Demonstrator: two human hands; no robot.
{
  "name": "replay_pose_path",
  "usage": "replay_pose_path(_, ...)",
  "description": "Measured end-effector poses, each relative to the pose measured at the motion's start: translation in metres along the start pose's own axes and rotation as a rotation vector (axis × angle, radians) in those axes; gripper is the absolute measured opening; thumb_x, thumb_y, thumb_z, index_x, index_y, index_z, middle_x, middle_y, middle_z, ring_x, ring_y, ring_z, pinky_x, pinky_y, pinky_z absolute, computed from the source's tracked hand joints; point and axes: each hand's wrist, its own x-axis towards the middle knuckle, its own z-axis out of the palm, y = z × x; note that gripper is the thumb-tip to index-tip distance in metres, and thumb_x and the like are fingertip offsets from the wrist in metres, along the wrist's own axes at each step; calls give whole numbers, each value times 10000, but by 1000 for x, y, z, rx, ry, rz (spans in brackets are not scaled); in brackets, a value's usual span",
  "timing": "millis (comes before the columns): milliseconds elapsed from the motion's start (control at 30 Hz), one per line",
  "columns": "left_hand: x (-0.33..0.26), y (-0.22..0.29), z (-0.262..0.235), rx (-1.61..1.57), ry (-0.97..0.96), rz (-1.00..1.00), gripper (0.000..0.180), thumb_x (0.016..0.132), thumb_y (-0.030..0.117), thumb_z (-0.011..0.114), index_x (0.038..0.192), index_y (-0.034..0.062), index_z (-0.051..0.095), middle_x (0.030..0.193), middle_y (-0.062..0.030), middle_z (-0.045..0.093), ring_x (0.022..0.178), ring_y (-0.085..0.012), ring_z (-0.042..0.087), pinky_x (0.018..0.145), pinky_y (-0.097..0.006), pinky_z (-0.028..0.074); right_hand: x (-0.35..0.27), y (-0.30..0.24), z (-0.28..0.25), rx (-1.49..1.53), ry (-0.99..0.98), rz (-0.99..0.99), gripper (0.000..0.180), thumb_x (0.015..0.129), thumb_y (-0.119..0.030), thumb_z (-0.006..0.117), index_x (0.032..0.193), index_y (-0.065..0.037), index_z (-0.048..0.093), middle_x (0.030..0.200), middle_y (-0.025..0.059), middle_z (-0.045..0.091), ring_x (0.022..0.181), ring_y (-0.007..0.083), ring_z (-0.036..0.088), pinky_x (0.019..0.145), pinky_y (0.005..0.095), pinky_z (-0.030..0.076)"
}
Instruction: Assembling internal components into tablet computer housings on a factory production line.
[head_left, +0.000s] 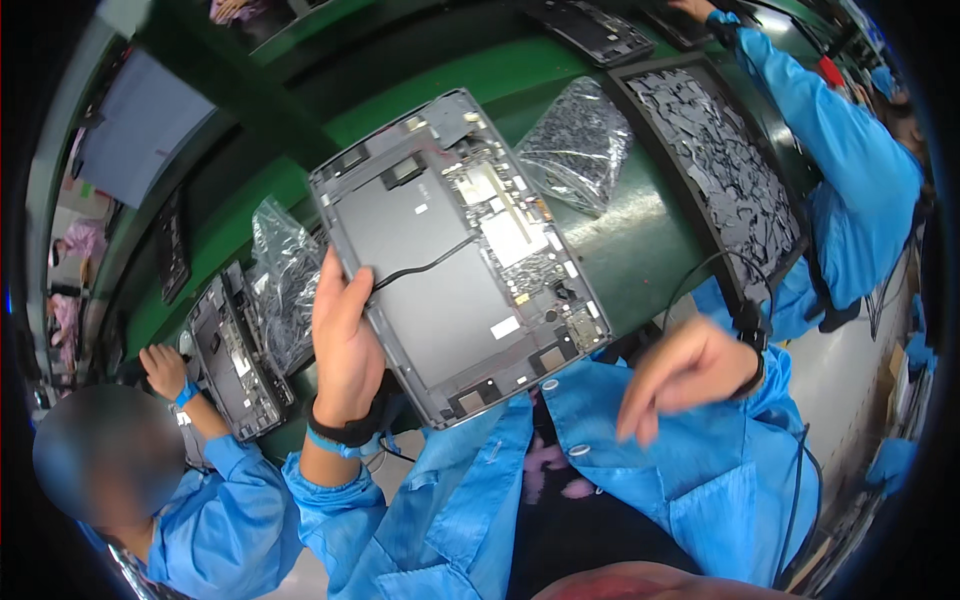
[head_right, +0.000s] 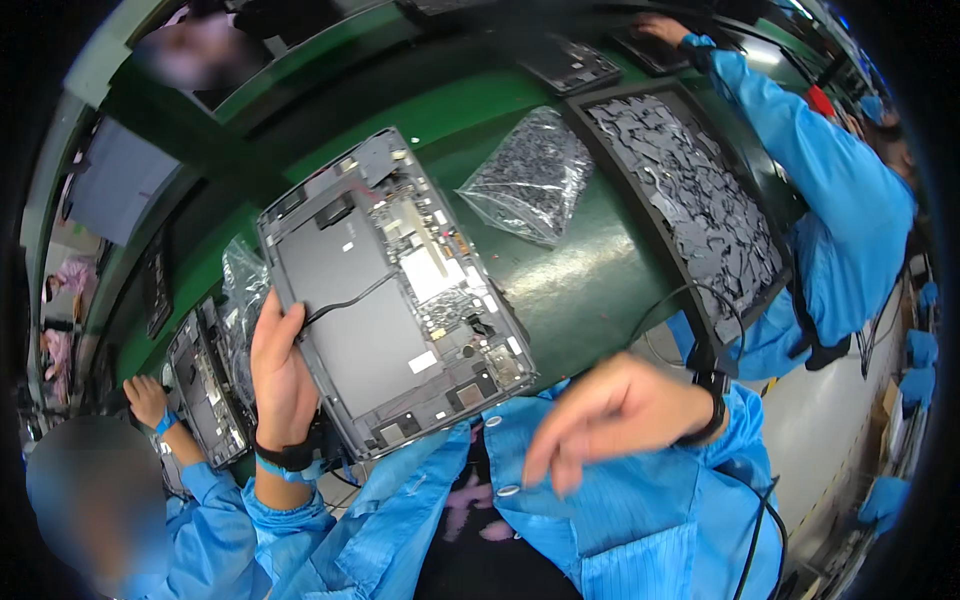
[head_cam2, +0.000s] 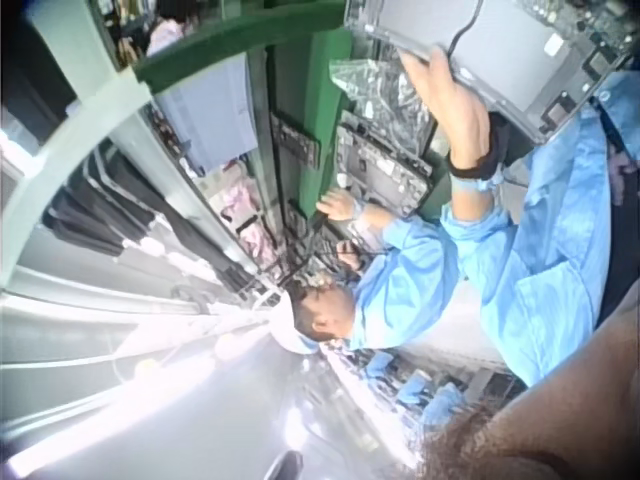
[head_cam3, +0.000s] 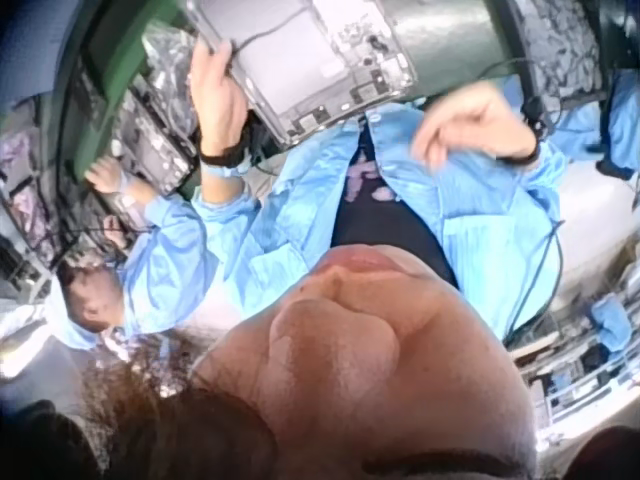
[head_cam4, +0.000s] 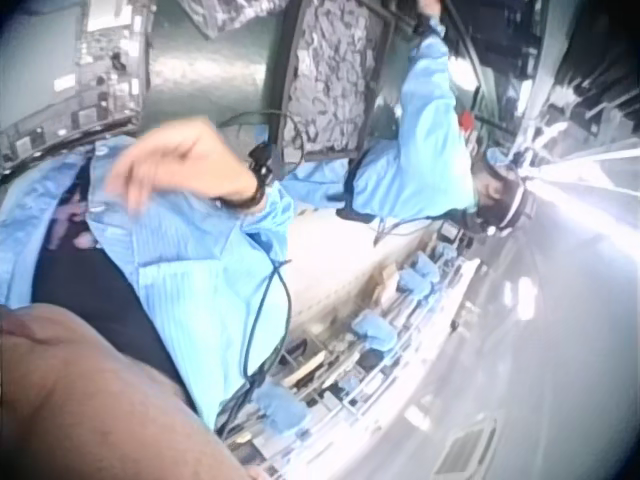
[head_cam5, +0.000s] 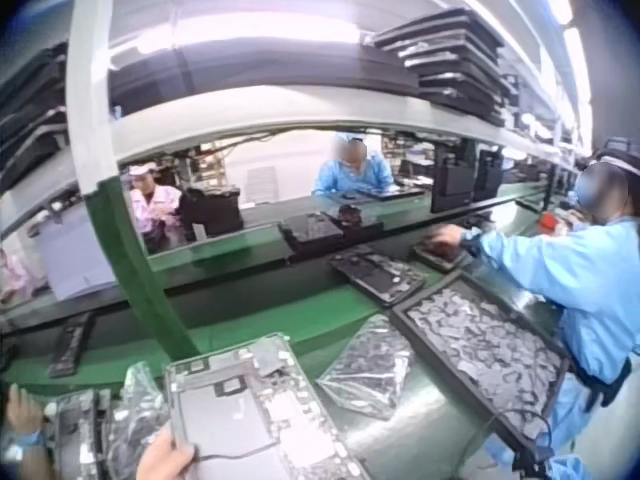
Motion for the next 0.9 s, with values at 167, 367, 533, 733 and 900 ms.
replay_pose_path(167, -1, 1, -6, 124, -12, 17, 606, 916, 21, 480, 1472, -65, 257, 1497, -172, 360, 1386, -252, 340, 1153, -342, 223, 50, -24, -73, -975, 800, -474, 170, 917, -84, 594, 1031, 16, 673, 923, 108, 706, 742, 167, 664, 672, 289, 522)
replay_pose_path(367, 35, 41, -12, 728, 32, 256, 452, 917, 98, 578, 1341, -31, 487, 1411, -151, 477, 1339, -242, 405, 1134, -389, 255, 92, -15, -166, -1806, 871, -505, 111, 782, -40, 654, 892, -51, 648, 854, 90, 605, 796, 264, 613, 680, 365, 505)
replay_pose_path(533, 86, 86, 20, 1092, -68, 215, 154, 899, 46, 598, 1007, -25, 682, 991, -89, 688, 932, -168, 622, 841, -299, 468, 109, 4, -183, -1784, 747, -374, 103, 780, -77, 662, 873, -54, 627, 842, 99, 539, 798, 313, 581, 694, 414, 493)
replay_pose_path(733, 132, 64, 51, 1475, -417, 799, 322, 795, 127, 703, 1082, -6, 642, 1097, -182, 645, 1004, -351, 605, 879, -398, 485, 113, 8, -187, -1676, 773, -329, 90, 787, -75, 657, 870, -49, 634, 824, 108, 563, 801, 317, 597, 693, 419, 500)
replay_pose_path(900, 125, 37, 69, 1732, -473, 879, 420, 765, 90, 671, 1129, -100, 586, 1153, -227, 622, 1061, -335, 612, 918, -389, 501, 118, 8, -177, -1716, 756, -301, 108, 770, -93, 676, 855, -54, 622, 822, 106, 557, 786, 310, 604, 669, 418, 506)
